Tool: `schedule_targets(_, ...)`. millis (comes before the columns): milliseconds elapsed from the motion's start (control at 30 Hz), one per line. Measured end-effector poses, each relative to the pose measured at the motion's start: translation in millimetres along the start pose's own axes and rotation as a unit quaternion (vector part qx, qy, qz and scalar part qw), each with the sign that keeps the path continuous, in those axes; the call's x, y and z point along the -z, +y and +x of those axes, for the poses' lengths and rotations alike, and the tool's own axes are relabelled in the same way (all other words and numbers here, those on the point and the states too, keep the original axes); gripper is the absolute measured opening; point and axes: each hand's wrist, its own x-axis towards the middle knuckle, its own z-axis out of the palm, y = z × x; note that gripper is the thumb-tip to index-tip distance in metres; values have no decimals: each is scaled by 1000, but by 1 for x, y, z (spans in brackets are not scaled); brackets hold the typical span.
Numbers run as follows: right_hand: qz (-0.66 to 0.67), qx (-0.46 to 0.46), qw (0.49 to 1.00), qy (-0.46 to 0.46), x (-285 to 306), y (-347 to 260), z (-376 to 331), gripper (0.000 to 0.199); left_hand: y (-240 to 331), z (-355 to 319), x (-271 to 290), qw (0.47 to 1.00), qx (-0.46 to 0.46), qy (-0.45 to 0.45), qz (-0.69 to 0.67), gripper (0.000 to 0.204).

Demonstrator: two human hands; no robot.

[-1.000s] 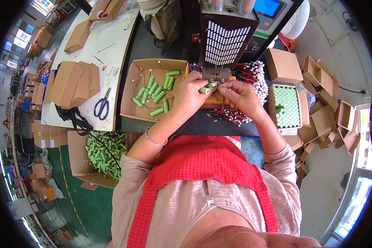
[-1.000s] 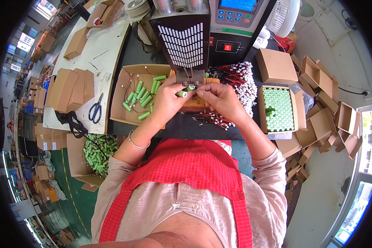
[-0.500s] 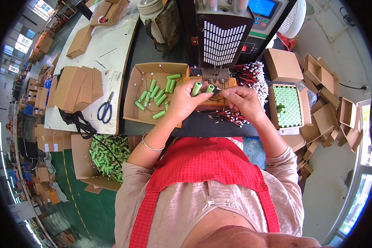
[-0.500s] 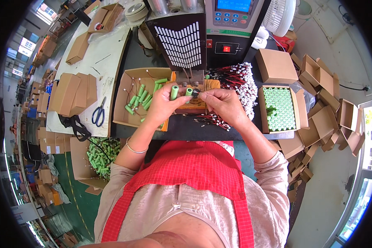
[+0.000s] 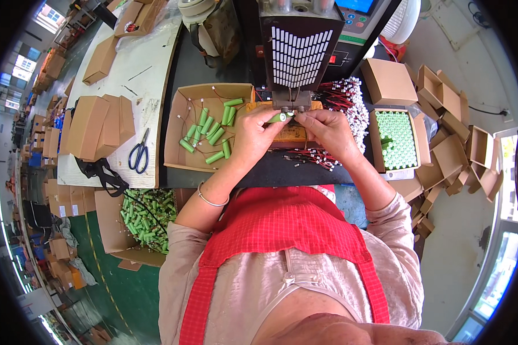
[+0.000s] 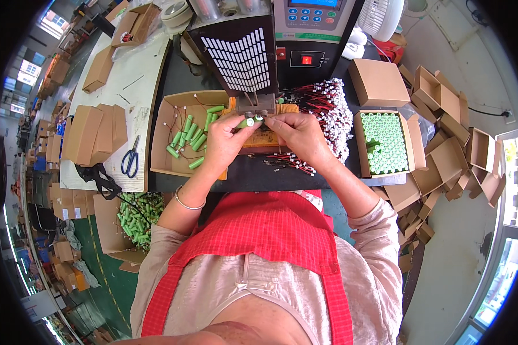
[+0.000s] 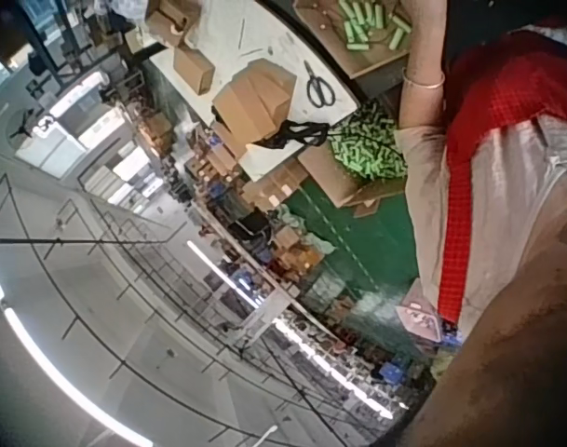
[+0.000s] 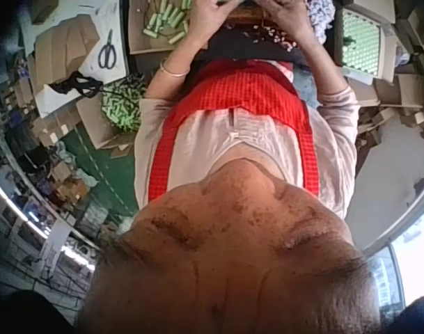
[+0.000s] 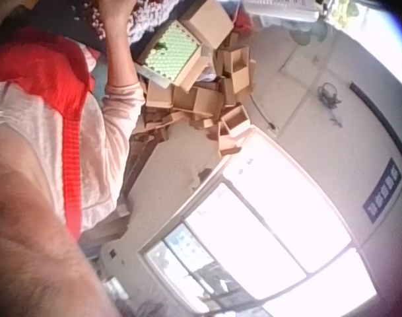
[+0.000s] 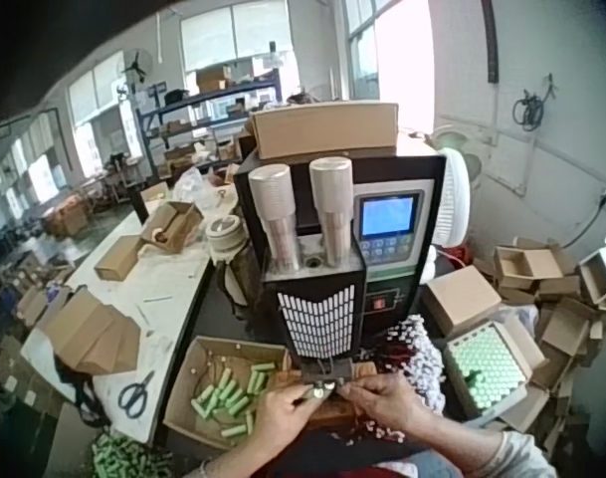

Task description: The person places battery cells into a cardboard box and connects wire leads to battery packs using a welding machine.

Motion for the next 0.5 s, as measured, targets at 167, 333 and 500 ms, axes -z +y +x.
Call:
schedule_targets(167,-39,95,995,-5,19,7,-4,26,0,-2,15,998,56,11,-38,21)
schedule_targets(333,-315,196,911,178,84,26,15,11,-45,-20,75,987,149,52,-17,29)
schedule_targets(500,-473,132,857,154,97,54,30,13,-41,-35,94,982,124,37,140,26)
